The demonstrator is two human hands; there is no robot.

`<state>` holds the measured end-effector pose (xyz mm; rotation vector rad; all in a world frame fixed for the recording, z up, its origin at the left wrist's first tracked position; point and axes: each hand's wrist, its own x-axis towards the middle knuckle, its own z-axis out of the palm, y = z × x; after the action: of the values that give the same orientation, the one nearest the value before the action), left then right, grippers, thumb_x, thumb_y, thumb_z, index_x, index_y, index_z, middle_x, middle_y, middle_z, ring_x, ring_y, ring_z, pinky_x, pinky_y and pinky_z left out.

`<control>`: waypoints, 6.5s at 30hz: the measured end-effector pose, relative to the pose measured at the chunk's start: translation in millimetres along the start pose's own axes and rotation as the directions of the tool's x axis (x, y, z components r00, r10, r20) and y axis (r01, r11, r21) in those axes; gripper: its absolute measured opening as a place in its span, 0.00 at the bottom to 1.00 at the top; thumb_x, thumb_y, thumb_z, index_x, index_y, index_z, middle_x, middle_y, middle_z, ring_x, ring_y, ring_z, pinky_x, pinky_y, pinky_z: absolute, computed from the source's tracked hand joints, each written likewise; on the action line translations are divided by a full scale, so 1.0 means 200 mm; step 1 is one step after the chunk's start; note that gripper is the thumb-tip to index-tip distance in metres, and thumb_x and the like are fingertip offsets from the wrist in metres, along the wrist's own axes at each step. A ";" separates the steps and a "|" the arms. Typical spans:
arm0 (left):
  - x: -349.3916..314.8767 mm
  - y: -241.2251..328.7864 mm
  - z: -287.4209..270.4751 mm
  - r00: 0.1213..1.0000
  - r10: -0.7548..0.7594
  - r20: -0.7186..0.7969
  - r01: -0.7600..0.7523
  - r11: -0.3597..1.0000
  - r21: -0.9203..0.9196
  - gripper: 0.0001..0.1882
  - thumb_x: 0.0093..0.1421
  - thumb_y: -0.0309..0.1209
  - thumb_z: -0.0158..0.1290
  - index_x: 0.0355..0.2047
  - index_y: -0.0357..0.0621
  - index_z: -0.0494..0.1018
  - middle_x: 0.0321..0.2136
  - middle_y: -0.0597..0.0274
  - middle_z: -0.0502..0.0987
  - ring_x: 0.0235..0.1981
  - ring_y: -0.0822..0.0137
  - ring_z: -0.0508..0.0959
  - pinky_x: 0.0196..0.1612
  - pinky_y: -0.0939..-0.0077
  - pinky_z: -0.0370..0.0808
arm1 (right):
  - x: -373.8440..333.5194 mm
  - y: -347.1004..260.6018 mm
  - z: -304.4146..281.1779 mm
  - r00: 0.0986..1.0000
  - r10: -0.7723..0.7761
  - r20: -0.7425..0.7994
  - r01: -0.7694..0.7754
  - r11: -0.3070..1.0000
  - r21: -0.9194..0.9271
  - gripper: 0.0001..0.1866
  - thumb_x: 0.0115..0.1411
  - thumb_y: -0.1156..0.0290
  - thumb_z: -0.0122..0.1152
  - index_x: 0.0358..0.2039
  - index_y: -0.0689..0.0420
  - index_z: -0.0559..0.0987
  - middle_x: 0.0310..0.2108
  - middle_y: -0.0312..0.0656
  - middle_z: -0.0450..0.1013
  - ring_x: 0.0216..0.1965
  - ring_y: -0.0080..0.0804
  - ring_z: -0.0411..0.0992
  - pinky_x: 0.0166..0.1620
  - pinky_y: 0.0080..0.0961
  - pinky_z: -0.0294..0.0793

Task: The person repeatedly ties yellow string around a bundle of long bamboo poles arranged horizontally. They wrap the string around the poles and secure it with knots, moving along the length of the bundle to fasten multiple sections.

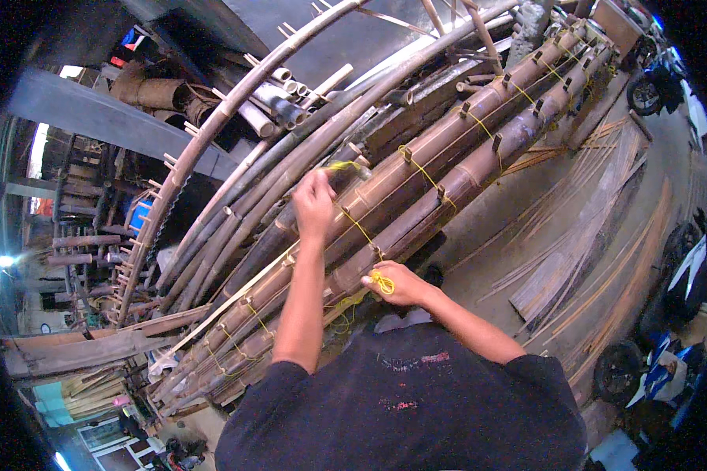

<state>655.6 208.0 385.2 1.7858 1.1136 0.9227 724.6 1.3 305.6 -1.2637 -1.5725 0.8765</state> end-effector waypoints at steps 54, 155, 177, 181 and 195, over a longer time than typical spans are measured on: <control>-0.22 -0.90 -1.10 0.963 -0.137 0.231 -0.021 0.819 0.573 0.28 0.65 0.45 0.41 0.55 0.34 0.67 0.51 0.38 0.71 0.54 0.44 0.71 0.58 0.58 0.65 | -0.02 -0.41 1.26 0.977 0.081 0.196 -0.001 0.926 -0.377 0.15 0.56 0.63 0.59 0.40 0.58 0.74 0.37 0.51 0.73 0.43 0.48 0.71 0.49 0.41 0.69; -1.58 -1.67 -2.87 0.953 0.113 0.280 -0.221 0.893 0.391 0.15 0.61 0.33 0.47 0.45 0.38 0.72 0.43 0.41 0.75 0.48 0.41 0.72 0.51 0.52 0.67 | 1.10 -1.23 3.02 0.961 0.230 0.153 -0.048 0.685 -0.727 0.27 0.61 0.46 0.46 0.45 0.56 0.79 0.44 0.50 0.76 0.51 0.46 0.71 0.55 0.53 0.63; -0.95 -1.88 -2.93 0.939 0.342 -0.029 -0.277 0.805 0.524 0.15 0.64 0.38 0.44 0.36 0.41 0.76 0.30 0.45 0.78 0.34 0.45 0.79 0.38 0.58 0.74 | 0.27 -1.17 2.95 0.736 0.673 -0.075 0.183 -0.092 0.979 0.18 0.67 0.54 0.47 0.23 0.49 0.66 0.19 0.31 0.60 0.23 0.27 0.63 0.45 0.38 0.72; -0.74 -1.83 -2.88 0.963 0.111 0.247 -0.255 0.677 0.690 0.19 0.62 0.40 0.42 0.35 0.38 0.77 0.34 0.42 0.78 0.39 0.41 0.77 0.43 0.52 0.73 | 0.18 -1.08 2.74 0.670 0.639 -0.379 0.435 0.075 0.897 0.21 0.68 0.53 0.43 0.21 0.49 0.63 0.17 0.30 0.58 0.22 0.26 0.62 0.46 0.36 0.68; -0.67 -0.36 -2.82 0.986 0.089 -0.144 -0.115 0.976 -0.186 0.13 0.68 0.35 0.46 0.47 0.40 0.72 0.27 0.64 0.75 0.25 0.75 0.72 0.32 0.83 0.71 | -0.22 -0.74 2.25 0.861 0.029 0.508 -0.306 0.827 0.472 0.28 0.68 0.47 0.43 0.47 0.62 0.75 0.43 0.44 0.75 0.46 0.34 0.70 0.51 0.35 0.69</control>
<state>89.4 248.0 521.3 1.6519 0.9849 1.1883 255.4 -69.6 281.2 -0.8086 -1.4209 1.7274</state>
